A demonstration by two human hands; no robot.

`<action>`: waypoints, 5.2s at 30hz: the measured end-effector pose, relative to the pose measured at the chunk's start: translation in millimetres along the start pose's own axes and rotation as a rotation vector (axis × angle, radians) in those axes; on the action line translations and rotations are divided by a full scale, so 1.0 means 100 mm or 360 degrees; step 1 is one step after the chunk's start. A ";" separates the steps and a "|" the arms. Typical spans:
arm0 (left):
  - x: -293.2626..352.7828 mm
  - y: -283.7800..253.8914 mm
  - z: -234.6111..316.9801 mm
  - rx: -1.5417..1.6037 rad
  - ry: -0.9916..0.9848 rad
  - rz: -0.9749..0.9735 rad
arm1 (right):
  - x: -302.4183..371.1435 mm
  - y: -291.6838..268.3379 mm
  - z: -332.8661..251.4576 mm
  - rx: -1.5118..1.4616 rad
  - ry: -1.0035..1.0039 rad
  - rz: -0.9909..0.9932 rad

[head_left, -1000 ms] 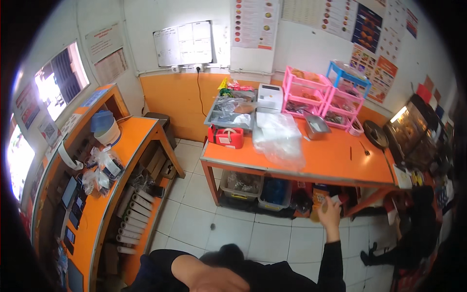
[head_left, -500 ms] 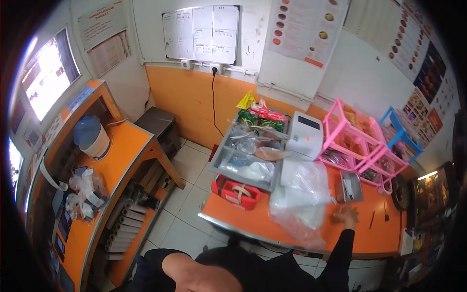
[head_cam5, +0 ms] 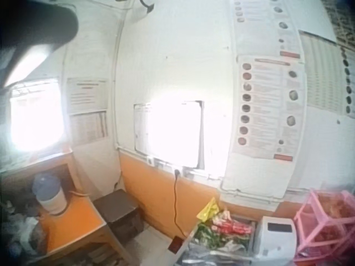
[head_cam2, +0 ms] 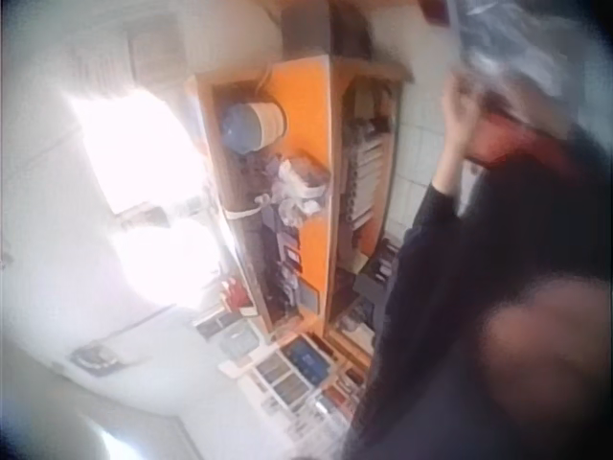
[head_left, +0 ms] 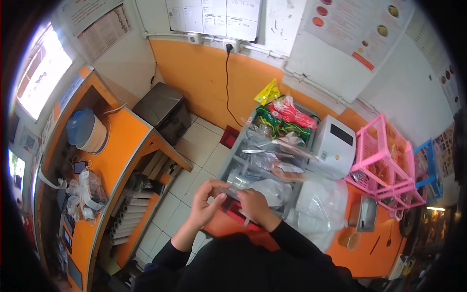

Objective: The person prepares and seals a beverage cup using a sealing machine. They then move to a counter, mark a receipt with a pen, retrieve straws from under a table, and pack the food containers, drink, and utensils into plastic bags.

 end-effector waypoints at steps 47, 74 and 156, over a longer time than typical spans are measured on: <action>-0.91 1.05 0.16 0.0136 0.0178 -0.0842 | 0.31 -2.58 -0.03 -0.2701 -0.0276 0.0570; -1.99 3.04 1.85 -0.0412 0.1537 -0.1583 | 3.08 -2.36 0.54 -0.1252 0.0178 0.2001; 3.28 3.36 0.00 -0.0593 0.0213 -0.1362 | 5.82 -0.79 -0.47 -0.0302 0.0881 0.1106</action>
Point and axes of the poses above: each hand's wrist, its own x-axis away from the middle knuckle, its own y-axis out of the palm, z = x × y, the point moved 1 cm from there along -x, towards the middle knuckle, and after that the axes turned 1 degree about x, right-handed, at the moved point
